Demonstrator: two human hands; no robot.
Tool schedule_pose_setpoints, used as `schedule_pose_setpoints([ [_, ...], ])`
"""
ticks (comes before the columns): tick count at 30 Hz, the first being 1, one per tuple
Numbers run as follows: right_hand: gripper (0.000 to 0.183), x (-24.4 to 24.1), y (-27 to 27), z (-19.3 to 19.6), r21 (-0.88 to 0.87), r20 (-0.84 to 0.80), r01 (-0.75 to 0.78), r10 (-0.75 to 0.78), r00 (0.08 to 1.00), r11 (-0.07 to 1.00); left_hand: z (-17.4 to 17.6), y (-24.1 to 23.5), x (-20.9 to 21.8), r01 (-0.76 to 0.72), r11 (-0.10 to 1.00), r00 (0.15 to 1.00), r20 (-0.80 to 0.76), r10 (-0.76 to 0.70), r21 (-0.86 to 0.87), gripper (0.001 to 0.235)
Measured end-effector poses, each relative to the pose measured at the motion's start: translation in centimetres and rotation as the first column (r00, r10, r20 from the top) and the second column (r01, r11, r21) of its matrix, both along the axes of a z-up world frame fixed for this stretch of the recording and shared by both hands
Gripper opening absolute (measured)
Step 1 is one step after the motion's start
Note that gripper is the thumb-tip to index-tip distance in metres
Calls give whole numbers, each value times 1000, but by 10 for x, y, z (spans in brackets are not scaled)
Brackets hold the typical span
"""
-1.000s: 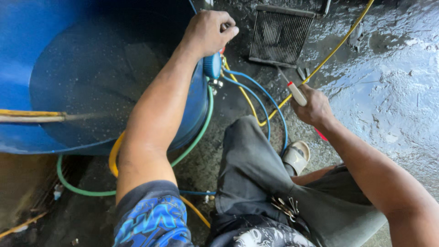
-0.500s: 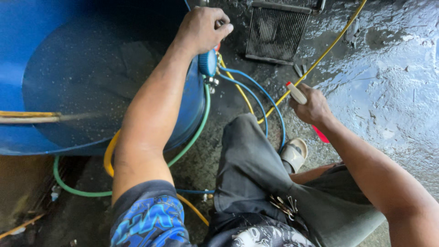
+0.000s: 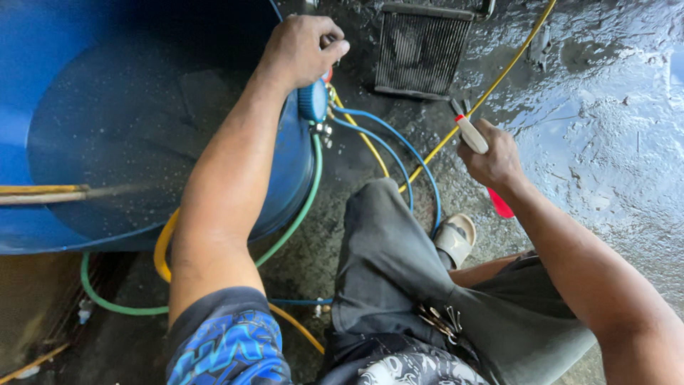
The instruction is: The person prepares a cleaning solution by pouring liquid into a spray bottle, then sprays a radiator on the floor. The person sits on the floor while spraying the radiator repeatedly.
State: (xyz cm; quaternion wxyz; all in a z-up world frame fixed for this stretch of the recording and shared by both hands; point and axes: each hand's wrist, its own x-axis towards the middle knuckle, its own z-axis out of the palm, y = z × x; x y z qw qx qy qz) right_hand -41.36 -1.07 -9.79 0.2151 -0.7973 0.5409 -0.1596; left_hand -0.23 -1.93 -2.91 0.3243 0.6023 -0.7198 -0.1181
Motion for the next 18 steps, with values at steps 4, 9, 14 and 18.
schedule_pose_setpoints([
  [4, 21, -7, -8, 0, 10, -38, 38, -38, 999, 999, -1, 0, 1, -4, 1000, 1000, -4, 4, 10, 23],
  [9, 26, -25, -23, -7, 33, 184, 36, -42, 982, 999, 0, 2, 1, 0, 1000, 1000, 3, 0, 15, 23],
  [14, 25, -58, -64, -13, 174, 353, 55, -114, 929, 983, 5, 4, -1, -27, 996, 999, -28, 29, 83, 25],
  [18, 16, -89, -101, -18, 335, 475, 92, -253, 843, 938, 2, 3, -2, -4, 999, 1000, 14, 3, 44, 24],
])
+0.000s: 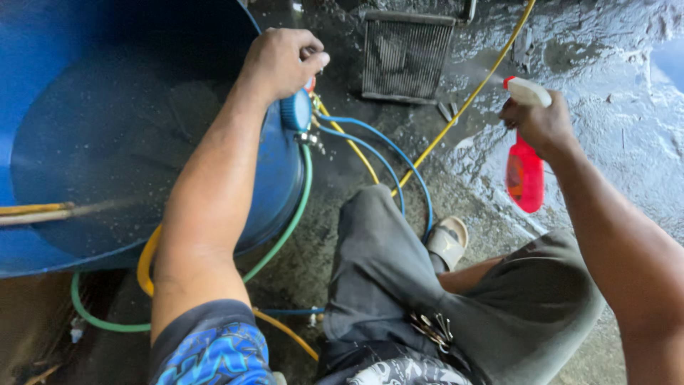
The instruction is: The person prepares a cleaning solution by pouring liquid into a spray bottle, then sprays a radiator on the floor. The person sits on the floor while spraying the radiator repeatedly.
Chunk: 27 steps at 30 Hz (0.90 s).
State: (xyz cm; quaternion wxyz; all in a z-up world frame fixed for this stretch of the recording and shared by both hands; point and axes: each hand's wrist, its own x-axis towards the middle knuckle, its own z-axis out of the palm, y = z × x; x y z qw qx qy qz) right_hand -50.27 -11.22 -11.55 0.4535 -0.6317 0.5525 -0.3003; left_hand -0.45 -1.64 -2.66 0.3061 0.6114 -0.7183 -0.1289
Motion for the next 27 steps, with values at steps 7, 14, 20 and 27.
schedule_pose_setpoints([
  [7, 14, -28, -4, -21, -191, -154, -47, 18, 988, 980, -1, 0, 3, 15, 999, 999, 47, -13, -31, 25],
  [14, 10, -36, -5, -25, -102, -224, 3, -26, 974, 995, -1, -1, 2, 5, 1000, 999, 48, -3, -25, 24],
  [20, 16, -40, -6, -30, -172, -172, 7, -37, 984, 985, -3, -2, 3, 14, 1000, 999, 49, -13, -19, 25],
  [27, 11, -47, -8, -35, -78, 126, 68, -58, 990, 995, -4, -2, 5, 12, 1000, 999, 48, -11, -13, 27],
])
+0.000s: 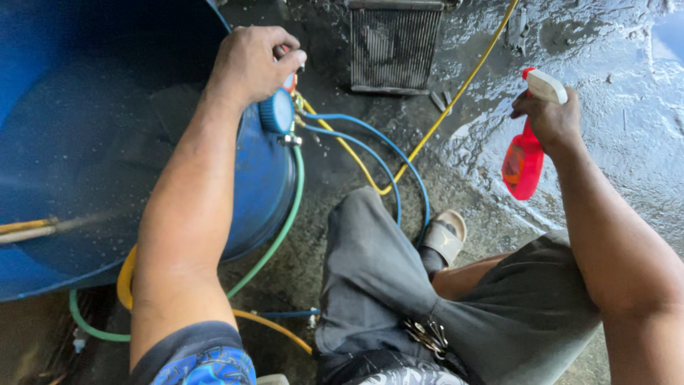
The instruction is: The person prepares a cleaning solution by pouring liquid into a spray bottle, then sprays a radiator on the floor. The person sits on the floor while spraying the radiator repeatedly.
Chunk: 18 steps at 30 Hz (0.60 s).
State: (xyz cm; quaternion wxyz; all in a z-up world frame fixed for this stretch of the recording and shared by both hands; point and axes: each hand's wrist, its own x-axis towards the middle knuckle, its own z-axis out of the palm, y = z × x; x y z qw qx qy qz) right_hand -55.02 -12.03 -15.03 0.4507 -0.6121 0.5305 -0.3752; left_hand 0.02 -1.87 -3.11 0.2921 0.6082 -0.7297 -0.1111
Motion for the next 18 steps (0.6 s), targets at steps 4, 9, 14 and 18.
schedule_pose_setpoints([
  [4, 11, 1, -2, 2, 47, 126, 94, -99, 987, 994, 2, 2, 0, -21, 1000, 1000, -5, 21, 2, 28],
  [9, 26, -5, -1, 4, 111, 193, 152, -171, 966, 982, 5, 2, -2, -35, 999, 999, 14, 34, 25, 30],
  [14, 16, -16, -1, -4, 89, 210, 156, -172, 963, 984, 12, 5, -5, -54, 995, 999, 9, 54, 79, 29],
  [18, 14, -25, -3, -9, -16, 102, 137, -135, 986, 990, 14, 6, -7, -50, 997, 998, 39, 48, 66, 29],
])
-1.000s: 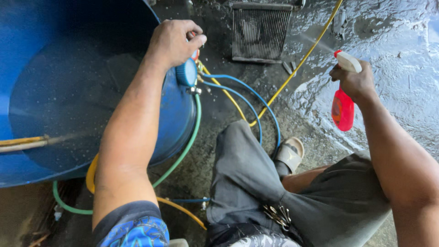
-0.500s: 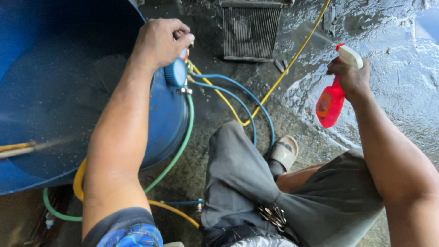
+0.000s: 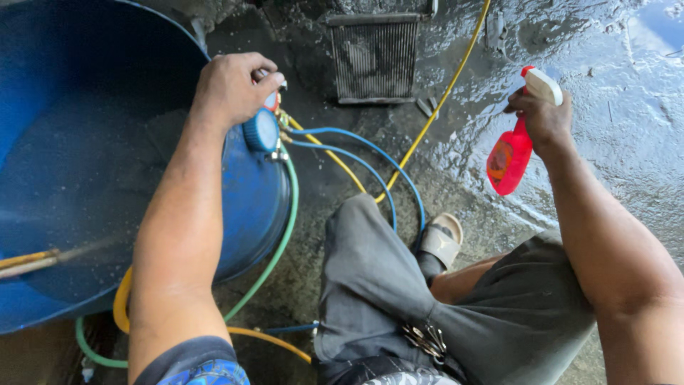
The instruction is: The person prepares a cleaning solution by pouring liquid into a spray bottle, then sprays a radiator on the floor. The person sits on the floor while spraying the radiator repeatedly.
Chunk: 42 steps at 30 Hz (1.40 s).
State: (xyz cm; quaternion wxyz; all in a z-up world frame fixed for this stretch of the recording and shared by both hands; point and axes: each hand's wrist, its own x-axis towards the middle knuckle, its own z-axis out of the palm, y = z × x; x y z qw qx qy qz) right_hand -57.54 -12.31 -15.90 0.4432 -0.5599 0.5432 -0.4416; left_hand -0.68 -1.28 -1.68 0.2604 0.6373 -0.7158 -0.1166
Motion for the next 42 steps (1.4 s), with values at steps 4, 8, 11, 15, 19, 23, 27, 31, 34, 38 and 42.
schedule_pose_setpoints([
  [4, 15, -5, 4, -1, 19, 45, -11, 10, 999, 1000, -1, 1, 0, -18, 1000, 1000, -11, 18, 18, 29],
  [8, 20, -4, 6, 4, 18, 59, -6, 5, 998, 1000, 0, -1, 0, -23, 999, 1000, 1, 23, 24, 29],
  [11, 17, -2, 10, 5, 56, 76, 0, -4, 997, 998, 1, 1, -1, -34, 999, 999, 23, 34, 22, 29],
  [15, 18, -5, 9, 8, -21, -8, -62, 61, 998, 998, 1, 2, -3, -40, 999, 999, 7, 40, 1, 29],
  [19, 9, -2, 8, 4, 83, -39, 58, -55, 998, 995, 0, 2, 0, -28, 1000, 999, 18, 28, 6, 29],
  [23, 7, -6, 13, 8, -1, -79, 10, -10, 997, 1000, -2, 0, -1, -10, 1000, 1000, 21, 10, -13, 29],
  [27, 15, -2, 10, 7, 112, 3, 22, -23, 1000, 993, -3, 0, 1, -13, 1000, 1000, 3, 13, 0, 29],
  [31, 17, -5, 15, 3, 74, -53, -3, 7, 999, 997, -4, 0, -1, -7, 1000, 1000, 25, 8, -8, 29],
  [34, 18, -3, 11, 0, 40, -103, -47, 51, 993, 998, -2, 0, 1, -12, 1000, 1000, 12, 12, -5, 29],
  [38, 14, -1, 11, -13, 160, -93, 21, -6, 996, 987, -3, 1, 1, 11, 1000, 999, 35, -11, -19, 29],
  [42, 23, -2, 12, -21, 119, -146, -74, 92, 985, 990, -1, 1, -1, -25, 1000, 1000, 18, 24, 19, 29],
])
